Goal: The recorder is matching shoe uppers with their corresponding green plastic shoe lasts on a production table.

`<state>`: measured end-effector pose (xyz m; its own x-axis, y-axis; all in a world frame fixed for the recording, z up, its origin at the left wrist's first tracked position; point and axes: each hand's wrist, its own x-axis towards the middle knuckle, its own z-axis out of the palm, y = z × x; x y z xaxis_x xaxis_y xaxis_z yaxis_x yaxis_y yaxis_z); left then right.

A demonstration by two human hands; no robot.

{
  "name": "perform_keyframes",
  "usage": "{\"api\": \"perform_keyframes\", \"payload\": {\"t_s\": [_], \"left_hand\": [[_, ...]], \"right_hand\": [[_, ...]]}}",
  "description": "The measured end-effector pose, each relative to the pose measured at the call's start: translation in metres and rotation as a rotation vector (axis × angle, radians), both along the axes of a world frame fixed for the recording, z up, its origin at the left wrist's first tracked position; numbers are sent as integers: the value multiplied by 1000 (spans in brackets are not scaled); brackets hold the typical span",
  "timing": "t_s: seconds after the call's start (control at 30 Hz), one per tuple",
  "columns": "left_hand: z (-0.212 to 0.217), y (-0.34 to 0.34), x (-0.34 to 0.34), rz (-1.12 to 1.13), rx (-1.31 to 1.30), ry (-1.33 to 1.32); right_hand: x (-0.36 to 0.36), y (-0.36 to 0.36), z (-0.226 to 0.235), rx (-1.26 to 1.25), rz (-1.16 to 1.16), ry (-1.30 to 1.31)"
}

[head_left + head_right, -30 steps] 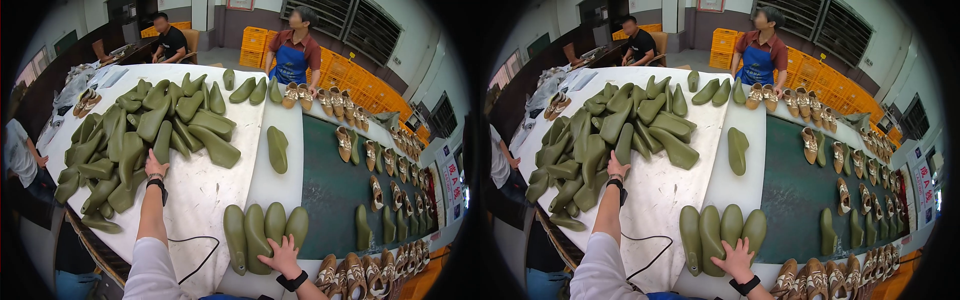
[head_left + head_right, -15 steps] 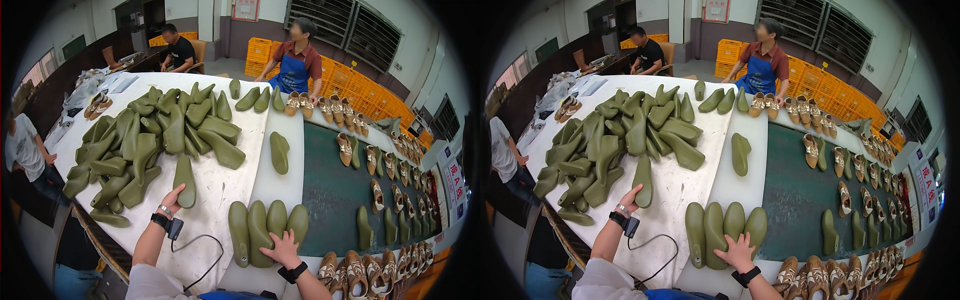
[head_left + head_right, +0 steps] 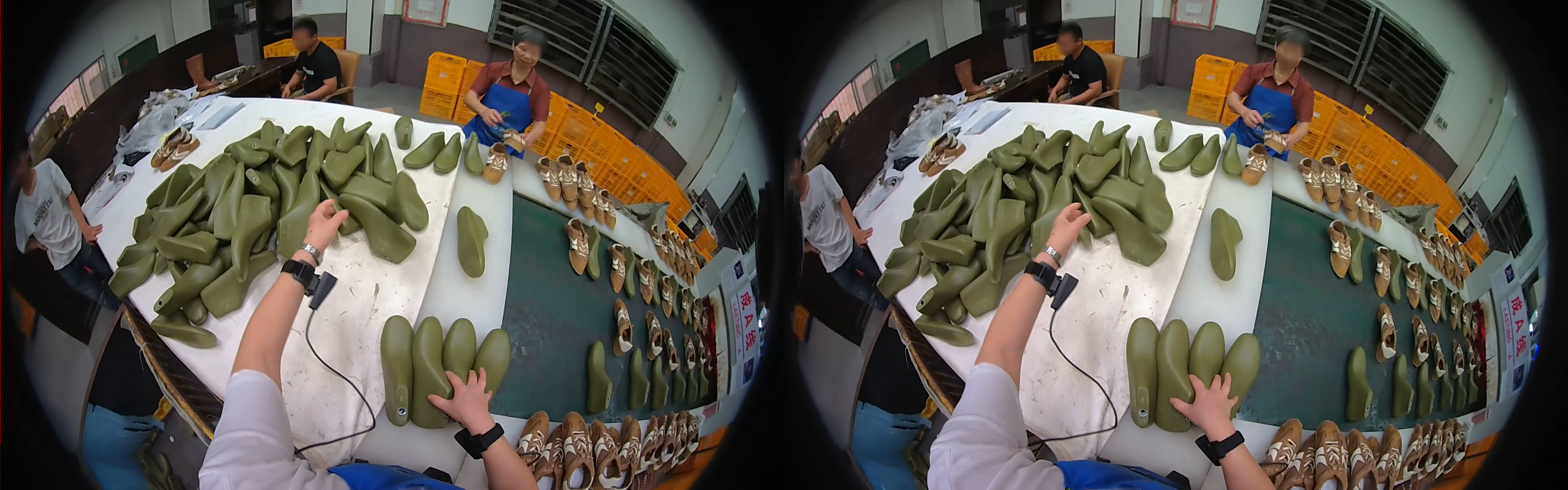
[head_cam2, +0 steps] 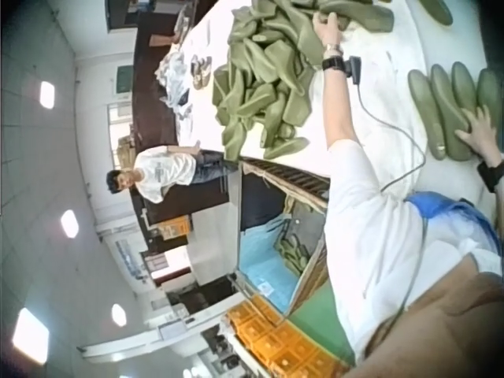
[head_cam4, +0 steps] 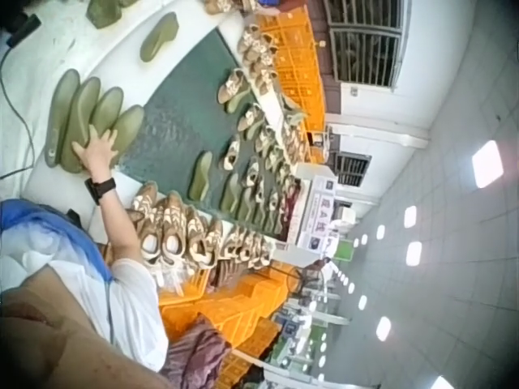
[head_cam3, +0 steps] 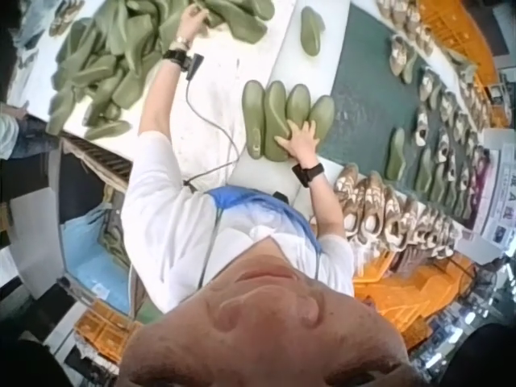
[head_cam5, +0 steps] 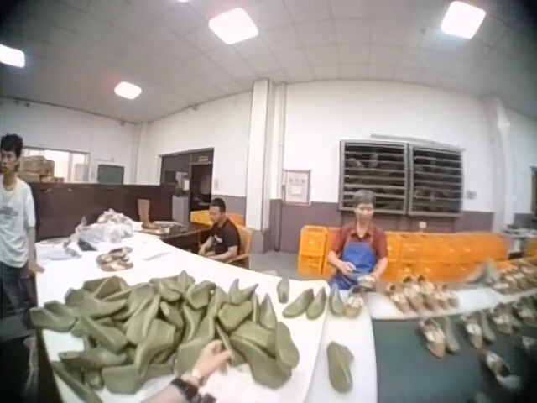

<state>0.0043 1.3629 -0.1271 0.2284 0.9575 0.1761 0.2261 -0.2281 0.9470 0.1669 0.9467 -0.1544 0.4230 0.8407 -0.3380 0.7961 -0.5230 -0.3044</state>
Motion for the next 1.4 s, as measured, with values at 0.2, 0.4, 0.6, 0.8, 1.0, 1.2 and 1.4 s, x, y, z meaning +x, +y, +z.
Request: {"api": "perform_keyframes", "payload": {"t_s": [0.2, 0.4, 0.6, 0.8, 1.0, 1.2, 1.4], "left_hand": [[-77, 61, -76, 450, 173, 743], [-95, 71, -84, 421, -27, 524], [-100, 57, -118, 377, -52, 485], [-85, -47, -123, 290, -23, 566], [-50, -195, -132, 8, 111, 851], [-70, -301, -104, -189, -29, 762], [-103, -303, -82, -212, 116, 279]], "right_hand": [[1, 2, -1, 10, -6, -37], [2, -4, -3, 56, -24, -30], [-3, 0, -9, 47, 10, -31], [0, 2, -5, 39, -4, -26], [0, -1, -9, 38, 7, -37], [-4, -7, -12, 9, -10, -8], [-1, -2, -11, 15, -26, 12]]}}
